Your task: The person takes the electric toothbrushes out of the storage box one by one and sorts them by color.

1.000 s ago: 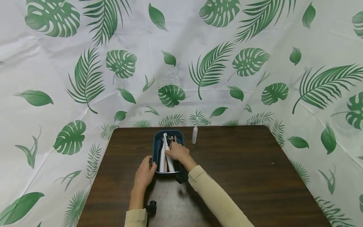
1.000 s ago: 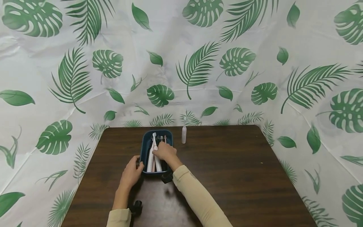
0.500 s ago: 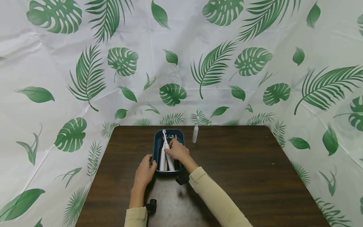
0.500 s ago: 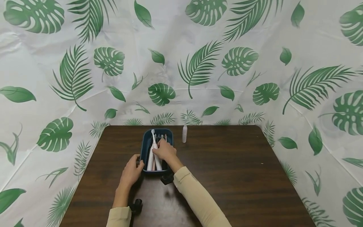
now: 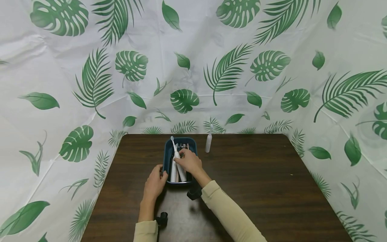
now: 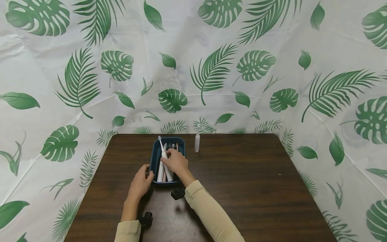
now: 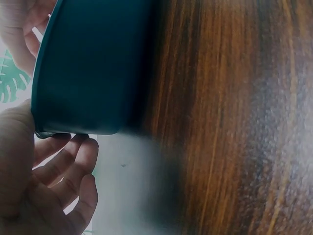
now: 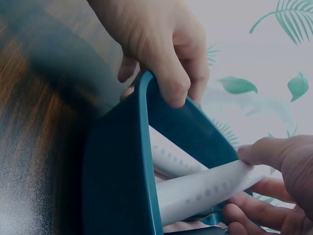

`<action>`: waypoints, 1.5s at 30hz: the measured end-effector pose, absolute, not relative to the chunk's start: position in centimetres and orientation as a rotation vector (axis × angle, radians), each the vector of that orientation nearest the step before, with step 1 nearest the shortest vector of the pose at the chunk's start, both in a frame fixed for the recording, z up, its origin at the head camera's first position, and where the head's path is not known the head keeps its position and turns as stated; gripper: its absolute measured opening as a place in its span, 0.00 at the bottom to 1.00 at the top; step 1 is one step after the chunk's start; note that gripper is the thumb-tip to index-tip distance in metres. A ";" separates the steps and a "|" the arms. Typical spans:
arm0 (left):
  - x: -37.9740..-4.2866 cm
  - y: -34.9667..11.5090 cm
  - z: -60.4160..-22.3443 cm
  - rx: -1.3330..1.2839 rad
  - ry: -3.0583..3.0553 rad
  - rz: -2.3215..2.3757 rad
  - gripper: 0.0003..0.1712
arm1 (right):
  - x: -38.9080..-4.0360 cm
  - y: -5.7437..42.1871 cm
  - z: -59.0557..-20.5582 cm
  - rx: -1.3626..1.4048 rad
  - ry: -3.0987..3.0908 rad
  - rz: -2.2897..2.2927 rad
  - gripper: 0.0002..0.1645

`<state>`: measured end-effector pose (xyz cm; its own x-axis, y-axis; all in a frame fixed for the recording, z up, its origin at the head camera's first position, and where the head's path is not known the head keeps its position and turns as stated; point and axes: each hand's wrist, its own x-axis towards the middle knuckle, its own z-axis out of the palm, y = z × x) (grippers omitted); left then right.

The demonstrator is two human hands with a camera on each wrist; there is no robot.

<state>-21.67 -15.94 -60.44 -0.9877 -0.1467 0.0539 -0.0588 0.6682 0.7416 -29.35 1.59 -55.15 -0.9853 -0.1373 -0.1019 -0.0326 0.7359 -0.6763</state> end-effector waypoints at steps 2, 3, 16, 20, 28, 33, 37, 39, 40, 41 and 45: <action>-21.7 -15.9 -60.5 0.169 -2.772 -1.227 0.20 | -29.3 1.6 -55.1 -0.116 2.811 -1.096 0.22; -21.6 -15.9 -60.5 0.170 -2.773 -1.226 0.20 | -29.2 1.5 -55.1 -0.107 2.821 -1.098 0.22; -21.6 -15.7 -60.6 0.170 -2.774 -1.269 0.21 | -28.5 2.1 -54.3 -0.178 2.935 -1.220 0.23; -21.6 -15.6 -60.6 0.172 -2.752 -1.290 0.21 | -28.3 2.3 -53.9 -0.207 2.960 -1.279 0.23; -21.6 -15.5 -60.7 0.184 -2.725 -1.292 0.22 | -28.3 2.7 -53.2 -0.190 2.954 -1.388 0.19; -21.6 -15.6 -60.8 0.186 -2.737 -1.288 0.22 | -28.4 3.2 -52.6 -0.133 2.959 -1.394 0.22; -21.5 -15.7 -60.9 0.178 -2.746 -1.281 0.22 | -28.3 3.6 -52.1 -0.108 2.960 -1.432 0.22; -21.5 -15.8 -60.9 0.177 -2.747 -1.284 0.23 | -28.3 3.8 -51.9 -0.095 2.963 -1.450 0.22; -21.5 -15.8 -60.9 0.177 -2.744 -1.289 0.23 | -28.3 4.0 -51.8 -0.091 2.961 -1.463 0.21; -21.5 -15.8 -60.8 0.178 -2.742 -1.295 0.23 | -28.3 4.1 -51.7 -0.081 2.965 -1.468 0.21; -21.5 -15.7 -60.7 0.181 -2.738 -1.307 0.23 | -28.3 4.7 -51.4 -0.062 2.994 -1.455 0.21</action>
